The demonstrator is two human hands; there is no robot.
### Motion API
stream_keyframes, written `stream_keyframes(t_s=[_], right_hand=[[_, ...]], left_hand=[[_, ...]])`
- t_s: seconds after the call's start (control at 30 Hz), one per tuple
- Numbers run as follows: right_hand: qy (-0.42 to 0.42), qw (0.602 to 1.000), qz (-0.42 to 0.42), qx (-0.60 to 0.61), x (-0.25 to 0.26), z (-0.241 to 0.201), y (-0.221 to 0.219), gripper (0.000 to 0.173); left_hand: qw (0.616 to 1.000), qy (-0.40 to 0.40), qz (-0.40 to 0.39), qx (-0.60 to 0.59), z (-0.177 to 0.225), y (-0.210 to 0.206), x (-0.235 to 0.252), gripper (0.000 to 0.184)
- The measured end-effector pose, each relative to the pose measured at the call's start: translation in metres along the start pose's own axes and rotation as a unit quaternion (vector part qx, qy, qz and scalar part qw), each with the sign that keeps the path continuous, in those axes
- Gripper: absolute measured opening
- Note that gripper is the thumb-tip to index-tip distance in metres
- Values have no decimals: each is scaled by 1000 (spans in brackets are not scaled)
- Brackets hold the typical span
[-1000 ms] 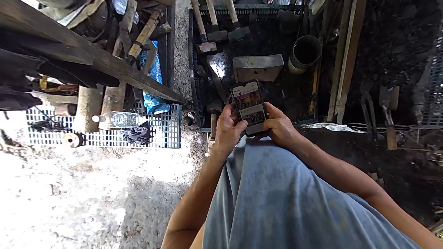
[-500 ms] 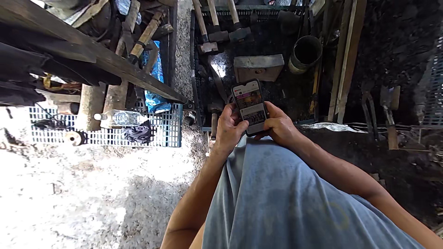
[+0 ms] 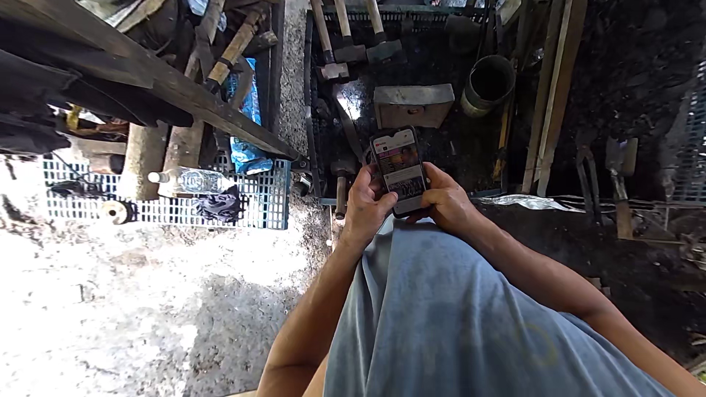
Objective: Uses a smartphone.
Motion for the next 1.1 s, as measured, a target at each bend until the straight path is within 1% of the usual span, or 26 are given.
stream_keyframes(t_s=[0.3,0.83,1.1], right_hand=[[-6,1000,-2,3,-6,7,6,68],[-1,1000,16,16,-11,7,16,68],[-5,1000,15,17,-10,6,20,68]], left_hand=[[1000,4,-2,-6,-8,-3,-7,58],[1000,13,-18,14,-9,-15,-2,57],[999,20,-16,19,-10,-18,1,60]])
Point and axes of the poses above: each hand's wrist, its own x-axis towards the middle knuckle, its own y-axis out of the back of the hand, z = x × y, the point moved 3 cm from there along x, towards the middle knuckle, and after that the axes turned 5 degrees about z, right-handed, at the moved point
